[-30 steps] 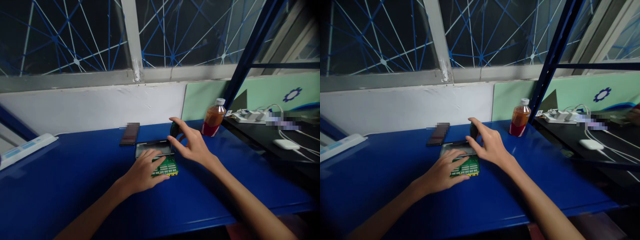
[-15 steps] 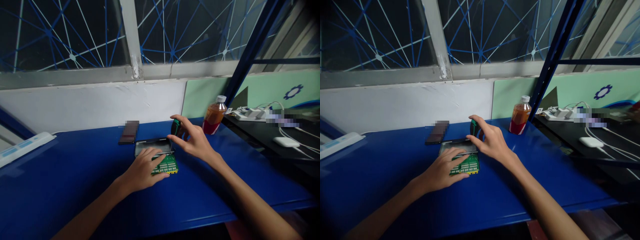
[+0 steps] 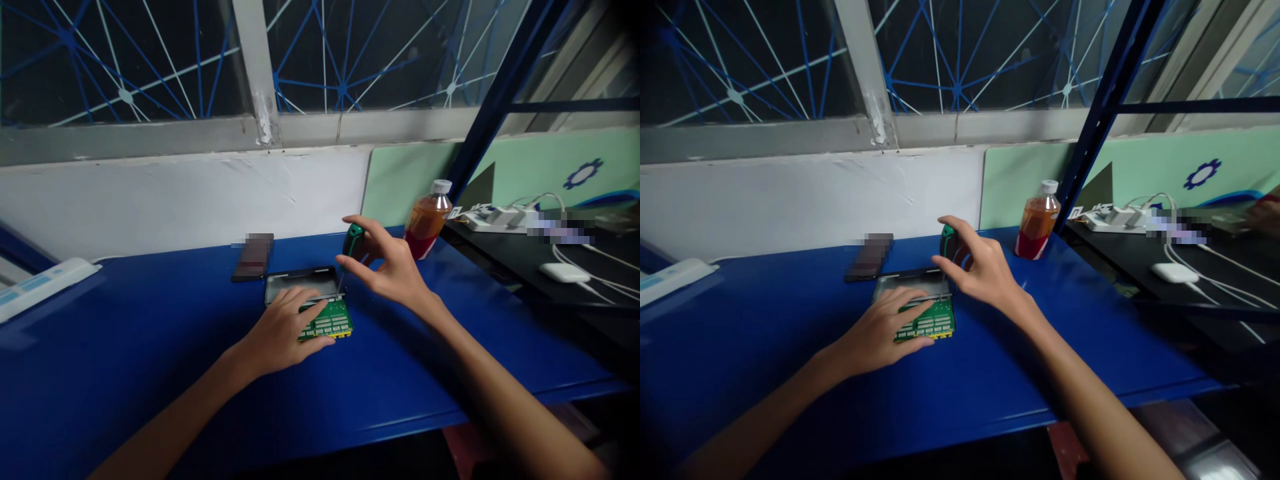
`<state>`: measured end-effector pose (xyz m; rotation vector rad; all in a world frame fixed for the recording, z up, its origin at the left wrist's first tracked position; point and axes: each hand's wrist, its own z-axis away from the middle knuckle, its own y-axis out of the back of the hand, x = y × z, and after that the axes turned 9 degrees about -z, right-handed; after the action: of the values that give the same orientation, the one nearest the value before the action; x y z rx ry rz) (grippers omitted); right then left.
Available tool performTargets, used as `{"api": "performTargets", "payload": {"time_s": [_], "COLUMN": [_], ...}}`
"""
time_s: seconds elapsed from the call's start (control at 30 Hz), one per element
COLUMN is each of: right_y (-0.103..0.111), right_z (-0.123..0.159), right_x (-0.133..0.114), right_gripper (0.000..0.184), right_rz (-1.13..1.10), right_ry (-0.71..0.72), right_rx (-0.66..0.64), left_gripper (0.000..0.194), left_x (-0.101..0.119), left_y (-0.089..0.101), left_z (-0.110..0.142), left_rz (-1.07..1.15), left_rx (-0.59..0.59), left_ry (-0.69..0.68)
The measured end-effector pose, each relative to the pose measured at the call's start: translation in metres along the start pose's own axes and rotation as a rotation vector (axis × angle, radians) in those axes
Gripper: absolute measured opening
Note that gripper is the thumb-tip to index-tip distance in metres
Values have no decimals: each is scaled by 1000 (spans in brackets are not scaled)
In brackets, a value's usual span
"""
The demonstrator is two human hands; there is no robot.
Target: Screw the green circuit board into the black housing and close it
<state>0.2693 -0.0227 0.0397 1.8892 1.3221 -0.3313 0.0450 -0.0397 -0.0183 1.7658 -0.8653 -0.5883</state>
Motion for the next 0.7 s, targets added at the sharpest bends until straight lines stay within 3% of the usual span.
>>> {"api": "performTargets", "payload": {"time_s": [0.17,0.33,0.7], "right_y": [19,34,20], "right_z": [-3,-6,-3], "right_x": [12,29,35], "right_gripper": [48,43,46], "right_rz": [99,205,321], "right_ry": [-42,-49,-78], "right_rx": [136,125,6], "left_gripper": [50,48,48], "left_x": [0,0,-1], "left_y": [2,2,0], "left_z": [-1,0,-1], "left_rz": [7,-3,18], "left_rx": [-44,-45,23], "left_ry": [4,3,-11]}}
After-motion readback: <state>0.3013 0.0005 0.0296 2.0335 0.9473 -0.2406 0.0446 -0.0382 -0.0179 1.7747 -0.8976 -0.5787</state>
